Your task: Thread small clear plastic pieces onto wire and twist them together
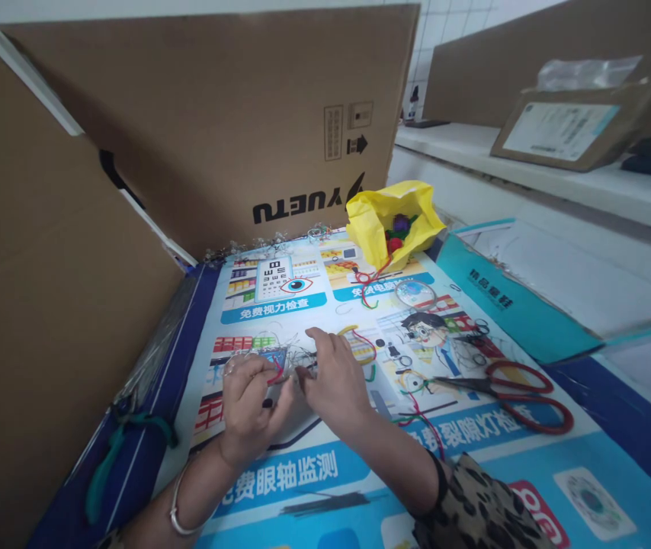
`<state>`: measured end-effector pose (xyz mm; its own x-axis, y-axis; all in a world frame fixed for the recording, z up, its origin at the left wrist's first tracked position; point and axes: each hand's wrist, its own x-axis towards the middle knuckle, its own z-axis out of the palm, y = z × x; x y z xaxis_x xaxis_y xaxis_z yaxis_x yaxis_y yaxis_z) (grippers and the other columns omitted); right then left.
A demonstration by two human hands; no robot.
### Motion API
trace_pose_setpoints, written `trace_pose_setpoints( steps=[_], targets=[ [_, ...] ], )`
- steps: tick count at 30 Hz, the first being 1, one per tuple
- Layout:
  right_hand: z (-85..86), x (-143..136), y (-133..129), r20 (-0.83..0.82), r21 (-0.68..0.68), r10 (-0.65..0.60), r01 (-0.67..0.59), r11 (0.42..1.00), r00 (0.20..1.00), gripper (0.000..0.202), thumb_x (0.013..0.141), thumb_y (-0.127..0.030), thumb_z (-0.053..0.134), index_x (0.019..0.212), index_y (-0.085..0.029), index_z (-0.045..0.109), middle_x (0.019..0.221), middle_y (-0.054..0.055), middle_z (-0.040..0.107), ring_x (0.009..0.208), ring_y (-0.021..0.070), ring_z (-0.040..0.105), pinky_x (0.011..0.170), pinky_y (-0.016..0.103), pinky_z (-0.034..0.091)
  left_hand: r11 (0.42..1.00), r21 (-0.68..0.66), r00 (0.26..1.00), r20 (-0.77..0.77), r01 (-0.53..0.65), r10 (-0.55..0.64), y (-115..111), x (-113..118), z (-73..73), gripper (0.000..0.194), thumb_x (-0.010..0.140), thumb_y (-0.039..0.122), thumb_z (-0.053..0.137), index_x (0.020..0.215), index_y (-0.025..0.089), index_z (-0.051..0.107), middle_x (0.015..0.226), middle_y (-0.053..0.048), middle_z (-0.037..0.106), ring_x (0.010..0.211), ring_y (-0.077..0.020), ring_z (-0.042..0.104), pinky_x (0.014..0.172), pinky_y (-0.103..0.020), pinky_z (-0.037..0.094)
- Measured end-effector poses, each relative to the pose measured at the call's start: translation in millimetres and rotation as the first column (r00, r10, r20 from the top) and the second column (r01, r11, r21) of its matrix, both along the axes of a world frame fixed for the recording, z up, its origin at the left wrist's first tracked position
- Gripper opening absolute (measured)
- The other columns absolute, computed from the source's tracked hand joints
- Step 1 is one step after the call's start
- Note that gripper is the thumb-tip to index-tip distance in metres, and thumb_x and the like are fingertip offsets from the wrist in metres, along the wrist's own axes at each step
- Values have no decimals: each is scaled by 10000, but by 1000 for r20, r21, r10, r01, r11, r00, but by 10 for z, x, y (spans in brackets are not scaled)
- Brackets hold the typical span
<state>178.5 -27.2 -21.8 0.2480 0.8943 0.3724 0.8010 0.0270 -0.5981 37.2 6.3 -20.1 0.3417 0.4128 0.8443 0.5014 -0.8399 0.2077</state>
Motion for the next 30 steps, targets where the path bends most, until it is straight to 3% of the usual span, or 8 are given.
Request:
trace_pose_setpoints(
  steps=[6, 13, 22, 25, 30],
  targets=[
    [1, 8, 8, 5, 11, -7, 7, 1000, 1000, 281, 681, -154, 589, 952, -175, 518, 784, 45, 524, 812, 232, 517, 719, 357, 437, 1000, -13, 1000, 12, -1, 1, 11, -8, 1, 134, 691, 116, 639, 761, 164, 535, 811, -56, 543, 786, -195, 525, 756, -388, 448],
    [-14, 14, 40, -224, -24, 3, -8, 1000, 975, 157, 642, -145, 590, 780, -207, 550, 690, -15, 487, 663, 157, 484, 608, 272, 405, 1000, -15, 1000, 12, 0, 0, 33, -25, -16, 118, 705, 124, 629, 772, 161, 539, 827, -66, 549, 804, -201, 529, 762, -388, 451],
    [-44, 47, 67, -642, -139, 27, -150, 979, 766, 118, 643, -213, 592, 753, -174, 604, 542, -69, 373, 489, 95, 359, 463, 219, 292, 1000, -27, 1000, 20, 4, -3, 53, -25, -50, 131, 699, 119, 633, 780, 164, 541, 815, -60, 534, 811, -201, 522, 771, -386, 449],
    [-5, 39, 57, -702, -130, 38, -181, 975, 711, 99, 637, -218, 593, 724, -169, 590, 542, -70, 382, 486, 89, 359, 462, 217, 286, 999, -34, 1000, 21, 16, -15, 61, -30, -61, 149, 691, 106, 638, 790, 160, 541, 819, -61, 534, 814, -201, 521, 767, -384, 450],
    [29, 43, 47, -725, -79, 80, -198, 977, 685, 67, 623, -182, 599, 685, -174, 574, 565, -61, 416, 541, 95, 393, 509, 216, 321, 999, -41, 1000, 7, 5, -5, 70, -44, -67, 125, 705, 117, 626, 781, 165, 540, 836, -62, 535, 834, -202, 519, 783, -386, 442]
  ],
)
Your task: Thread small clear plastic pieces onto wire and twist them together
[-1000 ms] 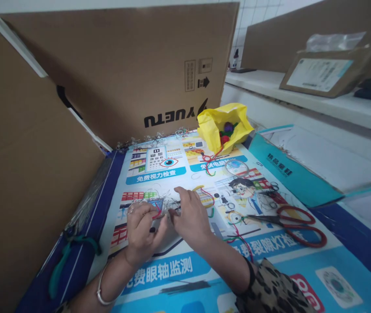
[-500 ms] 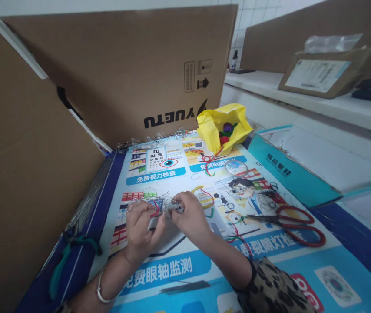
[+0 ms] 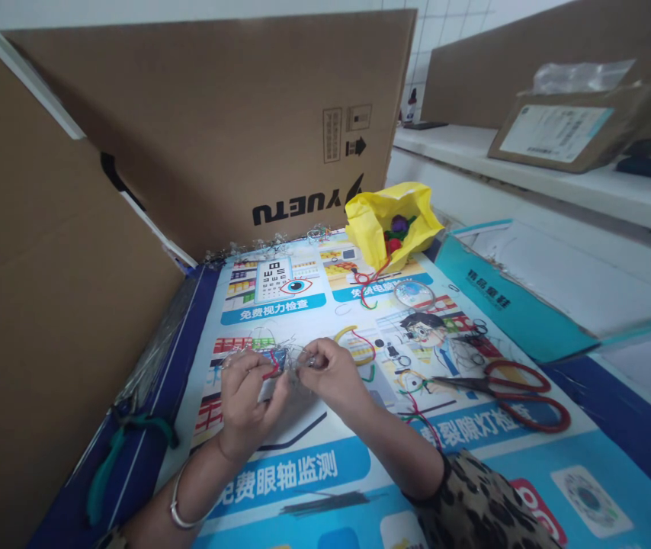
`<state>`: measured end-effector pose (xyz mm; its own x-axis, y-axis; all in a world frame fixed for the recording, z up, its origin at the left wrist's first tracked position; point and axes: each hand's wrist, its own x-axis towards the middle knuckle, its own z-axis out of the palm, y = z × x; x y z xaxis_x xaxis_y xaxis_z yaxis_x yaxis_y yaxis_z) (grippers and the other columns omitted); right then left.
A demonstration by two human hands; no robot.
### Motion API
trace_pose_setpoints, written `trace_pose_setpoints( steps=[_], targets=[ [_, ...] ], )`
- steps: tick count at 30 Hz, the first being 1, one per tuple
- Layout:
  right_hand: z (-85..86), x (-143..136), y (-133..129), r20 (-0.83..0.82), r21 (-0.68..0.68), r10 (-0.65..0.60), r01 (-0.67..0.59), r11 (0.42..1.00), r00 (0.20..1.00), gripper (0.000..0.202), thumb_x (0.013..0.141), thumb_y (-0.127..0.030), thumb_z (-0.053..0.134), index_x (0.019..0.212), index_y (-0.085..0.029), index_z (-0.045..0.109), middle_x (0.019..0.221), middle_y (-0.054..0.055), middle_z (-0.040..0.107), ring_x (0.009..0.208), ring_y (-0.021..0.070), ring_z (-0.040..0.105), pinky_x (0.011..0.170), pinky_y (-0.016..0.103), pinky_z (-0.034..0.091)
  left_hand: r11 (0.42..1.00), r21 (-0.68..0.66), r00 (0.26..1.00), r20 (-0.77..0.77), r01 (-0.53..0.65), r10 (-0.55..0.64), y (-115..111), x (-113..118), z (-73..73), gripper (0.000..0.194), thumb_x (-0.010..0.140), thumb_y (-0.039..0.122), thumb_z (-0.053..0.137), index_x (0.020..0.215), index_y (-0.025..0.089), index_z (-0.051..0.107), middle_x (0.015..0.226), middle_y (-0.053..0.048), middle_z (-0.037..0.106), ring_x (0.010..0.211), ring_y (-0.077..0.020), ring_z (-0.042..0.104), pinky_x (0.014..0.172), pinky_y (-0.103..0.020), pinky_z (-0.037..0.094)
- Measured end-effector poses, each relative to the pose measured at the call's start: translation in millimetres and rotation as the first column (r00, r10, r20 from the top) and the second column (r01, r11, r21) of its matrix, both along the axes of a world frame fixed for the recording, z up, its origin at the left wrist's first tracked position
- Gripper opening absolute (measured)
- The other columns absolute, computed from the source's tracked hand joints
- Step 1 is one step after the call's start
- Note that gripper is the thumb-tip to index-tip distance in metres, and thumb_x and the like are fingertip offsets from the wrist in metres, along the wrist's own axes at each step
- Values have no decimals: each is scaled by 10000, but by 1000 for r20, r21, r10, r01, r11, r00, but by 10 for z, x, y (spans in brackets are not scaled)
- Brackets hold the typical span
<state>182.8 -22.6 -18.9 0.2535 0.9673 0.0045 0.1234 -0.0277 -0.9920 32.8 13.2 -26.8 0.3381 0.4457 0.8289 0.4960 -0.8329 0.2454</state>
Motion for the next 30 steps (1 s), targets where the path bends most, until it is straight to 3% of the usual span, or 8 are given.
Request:
trace_pose_setpoints(
  steps=[6, 17, 30],
  targets=[
    [6, 20, -16, -53, 42, 62, -60, 997, 997, 104, 594, -160, 576, 682, -186, 527, 631, -35, 474, 615, 119, 430, 546, 226, 359, 1000, -8, 1000, -5, -14, 14, 1, -2, -9, 94, 718, 140, 619, 772, 169, 548, 827, -62, 545, 830, -203, 527, 775, -382, 442],
    [-27, 11, -15, -108, 21, 68, -66, 998, 992, 116, 605, -167, 580, 676, -191, 492, 636, -34, 480, 606, 117, 433, 549, 229, 372, 1000, 3, 1000, 2, -14, 14, 0, 1, -10, 124, 702, 129, 634, 786, 162, 550, 838, -66, 556, 828, -201, 526, 784, -385, 444],
    [-60, 27, 0, -11, 99, -8, 9, 995, 1000, 166, 665, -204, 615, 787, -201, 502, 661, -54, 404, 611, 109, 421, 554, 225, 347, 1000, -6, 999, 24, -23, 23, 8, 6, 0, 107, 722, 129, 616, 802, 164, 554, 856, -66, 552, 851, -203, 535, 822, -412, 441]
  ],
)
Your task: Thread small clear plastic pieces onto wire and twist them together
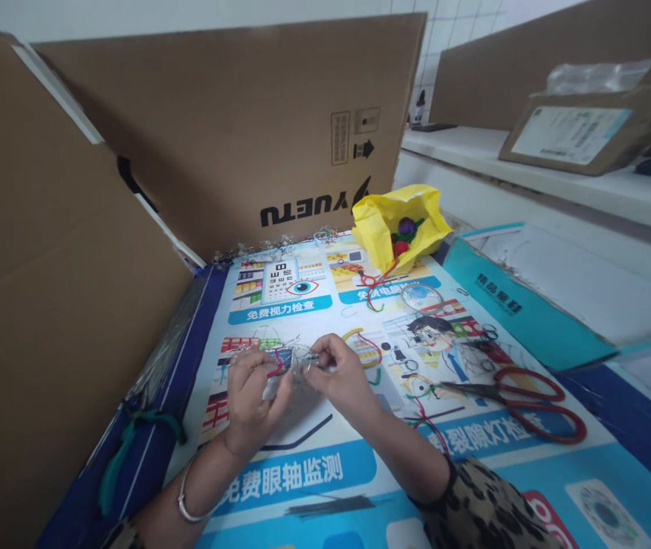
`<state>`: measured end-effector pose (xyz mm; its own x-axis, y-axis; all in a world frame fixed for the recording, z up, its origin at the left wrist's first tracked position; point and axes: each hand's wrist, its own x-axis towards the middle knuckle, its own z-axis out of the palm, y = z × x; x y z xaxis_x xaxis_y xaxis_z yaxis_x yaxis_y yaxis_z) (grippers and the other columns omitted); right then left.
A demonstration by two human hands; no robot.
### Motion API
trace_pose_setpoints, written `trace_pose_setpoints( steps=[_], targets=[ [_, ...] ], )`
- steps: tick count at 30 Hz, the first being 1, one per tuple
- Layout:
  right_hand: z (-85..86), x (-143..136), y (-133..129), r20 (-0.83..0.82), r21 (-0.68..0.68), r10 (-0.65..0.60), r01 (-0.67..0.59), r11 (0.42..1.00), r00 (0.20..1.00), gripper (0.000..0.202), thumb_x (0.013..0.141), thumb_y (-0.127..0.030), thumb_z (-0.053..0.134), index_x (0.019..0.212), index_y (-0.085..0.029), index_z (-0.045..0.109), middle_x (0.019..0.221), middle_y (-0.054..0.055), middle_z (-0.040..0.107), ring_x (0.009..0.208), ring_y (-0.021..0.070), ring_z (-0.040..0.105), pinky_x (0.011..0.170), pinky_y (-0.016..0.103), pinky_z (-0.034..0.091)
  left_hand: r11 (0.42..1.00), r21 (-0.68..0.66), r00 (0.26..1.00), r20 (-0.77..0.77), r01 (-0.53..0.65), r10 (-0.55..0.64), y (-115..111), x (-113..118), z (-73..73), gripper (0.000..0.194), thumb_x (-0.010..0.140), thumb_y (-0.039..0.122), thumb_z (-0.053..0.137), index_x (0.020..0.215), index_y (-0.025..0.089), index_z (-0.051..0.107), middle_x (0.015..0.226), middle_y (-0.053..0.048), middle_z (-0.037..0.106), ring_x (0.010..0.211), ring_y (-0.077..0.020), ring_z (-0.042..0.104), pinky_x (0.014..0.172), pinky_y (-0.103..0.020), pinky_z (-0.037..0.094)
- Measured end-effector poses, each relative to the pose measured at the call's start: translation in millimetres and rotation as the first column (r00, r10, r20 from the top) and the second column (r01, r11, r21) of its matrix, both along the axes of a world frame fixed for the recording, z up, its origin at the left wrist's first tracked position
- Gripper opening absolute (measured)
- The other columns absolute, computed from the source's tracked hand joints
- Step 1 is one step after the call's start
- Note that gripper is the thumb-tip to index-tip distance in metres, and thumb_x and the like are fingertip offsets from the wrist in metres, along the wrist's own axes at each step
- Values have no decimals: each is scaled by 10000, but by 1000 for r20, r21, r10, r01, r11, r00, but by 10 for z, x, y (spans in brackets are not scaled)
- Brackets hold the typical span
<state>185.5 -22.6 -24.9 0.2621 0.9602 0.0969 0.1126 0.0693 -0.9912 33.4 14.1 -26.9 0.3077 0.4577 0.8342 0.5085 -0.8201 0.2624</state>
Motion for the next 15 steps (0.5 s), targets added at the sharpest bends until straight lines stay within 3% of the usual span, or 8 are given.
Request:
trace_pose_setpoints(
  steps=[7, 15],
  targets=[
    [-43, -11, 1, -23, 93, -48, 50, 994, 999, 285, 684, -175, 620, 949, -219, 526, 708, -41, 412, 666, 123, 460, 618, 247, 399, 1000, 4, 1000, -6, -2, 2, -15, -2, 30, 94, 724, 135, 616, 789, 160, 554, 832, -69, 551, 824, -202, 532, 788, -396, 447],
    [-97, -5, -12, 32, 162, -41, 35, 986, 999, 236, 717, -158, 609, 934, -234, 554, 751, -24, 436, 700, 126, 469, 632, 254, 402, 1000, 9, 1000, -23, -1, 1, -16, -12, 21, 128, 710, 126, 636, 799, 155, 548, 843, -74, 556, 834, -211, 521, 789, -402, 441]
  ],
)
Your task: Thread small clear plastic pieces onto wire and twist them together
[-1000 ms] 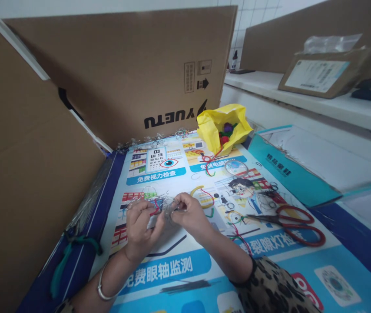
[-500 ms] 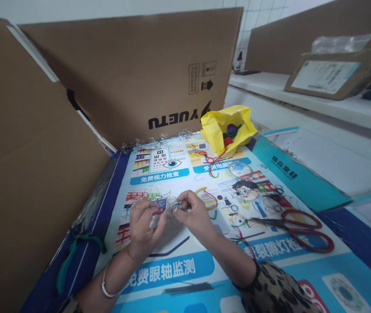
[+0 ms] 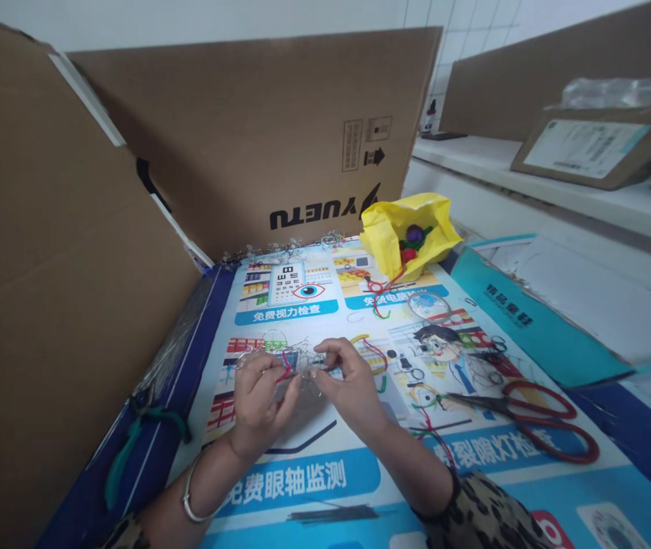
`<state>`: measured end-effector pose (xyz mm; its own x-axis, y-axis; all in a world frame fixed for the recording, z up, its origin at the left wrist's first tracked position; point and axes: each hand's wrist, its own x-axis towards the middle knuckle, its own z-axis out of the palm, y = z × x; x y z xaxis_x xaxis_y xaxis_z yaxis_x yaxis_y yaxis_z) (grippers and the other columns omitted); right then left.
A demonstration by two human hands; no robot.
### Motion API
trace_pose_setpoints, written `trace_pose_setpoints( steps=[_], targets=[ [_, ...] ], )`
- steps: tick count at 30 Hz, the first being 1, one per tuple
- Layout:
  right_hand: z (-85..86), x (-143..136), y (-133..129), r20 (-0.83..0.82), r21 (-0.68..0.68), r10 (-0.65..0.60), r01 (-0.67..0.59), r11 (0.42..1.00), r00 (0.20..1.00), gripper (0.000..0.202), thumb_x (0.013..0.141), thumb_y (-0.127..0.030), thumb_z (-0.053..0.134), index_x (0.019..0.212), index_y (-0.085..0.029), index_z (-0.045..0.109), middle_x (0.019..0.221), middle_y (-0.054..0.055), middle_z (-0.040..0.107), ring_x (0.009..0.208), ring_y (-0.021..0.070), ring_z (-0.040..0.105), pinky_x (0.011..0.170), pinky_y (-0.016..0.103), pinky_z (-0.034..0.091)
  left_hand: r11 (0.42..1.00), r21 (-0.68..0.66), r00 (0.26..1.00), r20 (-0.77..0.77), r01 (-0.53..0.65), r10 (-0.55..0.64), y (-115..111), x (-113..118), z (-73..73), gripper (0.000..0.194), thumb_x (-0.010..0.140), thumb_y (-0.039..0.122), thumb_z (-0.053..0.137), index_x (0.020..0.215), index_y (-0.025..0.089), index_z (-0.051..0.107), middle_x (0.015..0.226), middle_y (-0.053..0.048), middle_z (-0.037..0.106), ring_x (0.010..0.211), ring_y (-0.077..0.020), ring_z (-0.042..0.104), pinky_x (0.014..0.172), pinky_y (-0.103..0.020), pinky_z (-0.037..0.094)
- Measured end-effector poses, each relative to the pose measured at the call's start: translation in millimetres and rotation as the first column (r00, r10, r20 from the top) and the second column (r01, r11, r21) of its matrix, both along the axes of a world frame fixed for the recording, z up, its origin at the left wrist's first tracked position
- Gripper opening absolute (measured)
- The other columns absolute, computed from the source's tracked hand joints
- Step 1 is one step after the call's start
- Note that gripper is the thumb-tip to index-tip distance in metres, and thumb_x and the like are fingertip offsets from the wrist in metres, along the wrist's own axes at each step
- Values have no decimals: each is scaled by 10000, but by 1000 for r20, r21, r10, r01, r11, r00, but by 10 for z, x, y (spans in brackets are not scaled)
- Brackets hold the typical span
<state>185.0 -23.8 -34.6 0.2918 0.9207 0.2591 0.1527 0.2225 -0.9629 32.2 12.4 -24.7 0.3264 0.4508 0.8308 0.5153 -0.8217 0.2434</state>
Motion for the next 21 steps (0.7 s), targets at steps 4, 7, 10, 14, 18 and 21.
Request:
trace_pose_setpoints(
  steps=[4, 7, 10, 14, 18, 21],
  targets=[
    [-27, 23, 9, 50, 83, -1, -3, 997, 999, 210, 726, -149, 619, 907, -251, 584, 818, -10, 464, 742, 132, 484, 689, 273, 409, 1000, 2, 1000, 11, 4, -4, -1, 4, 0, 115, 719, 134, 631, 800, 153, 552, 846, -74, 556, 844, -212, 523, 797, -399, 439],
    [-40, 41, 16, 63, 106, 7, -14, 994, 998, 215, 744, -165, 626, 934, -262, 596, 842, -2, 465, 757, 138, 489, 706, 285, 411, 1000, -14, 1000, 14, 5, -5, -3, 2, -2, 102, 729, 142, 626, 799, 155, 552, 842, -70, 561, 843, -210, 516, 797, -395, 431],
    [-42, 53, 13, 60, 94, 20, -25, 995, 998, 208, 752, -175, 633, 938, -264, 605, 840, -3, 460, 748, 136, 490, 697, 283, 410, 999, -44, 1000, 0, 19, -19, -6, -5, 2, 63, 750, 145, 605, 785, 163, 556, 822, -62, 567, 818, -201, 511, 791, -389, 419],
    [-28, 51, 7, 31, 69, 24, -26, 997, 999, 170, 761, -192, 635, 916, -258, 613, 820, -10, 449, 714, 125, 482, 664, 270, 401, 996, -66, 998, -16, 52, -53, -6, -15, 19, 28, 771, 143, 576, 771, 167, 561, 798, -54, 564, 781, -188, 503, 769, -372, 411],
    [-17, 38, 6, -9, 41, 20, -19, 999, 1000, 141, 770, -210, 630, 905, -250, 615, 788, -16, 446, 705, 122, 464, 643, 259, 390, 995, -71, 997, -17, 77, -78, 4, -15, 35, 30, 776, 136, 566, 765, 164, 561, 781, -53, 568, 757, -182, 491, 733, -355, 403],
    [-13, 36, 2, -32, 20, 21, -20, 1000, 999, 114, 778, -226, 623, 890, -246, 616, 764, -21, 449, 684, 119, 450, 618, 252, 379, 993, -70, 995, -19, 98, -99, 7, -13, 43, 36, 784, 135, 557, 761, 162, 558, 777, -52, 572, 744, -176, 488, 719, -348, 400]
  ],
)
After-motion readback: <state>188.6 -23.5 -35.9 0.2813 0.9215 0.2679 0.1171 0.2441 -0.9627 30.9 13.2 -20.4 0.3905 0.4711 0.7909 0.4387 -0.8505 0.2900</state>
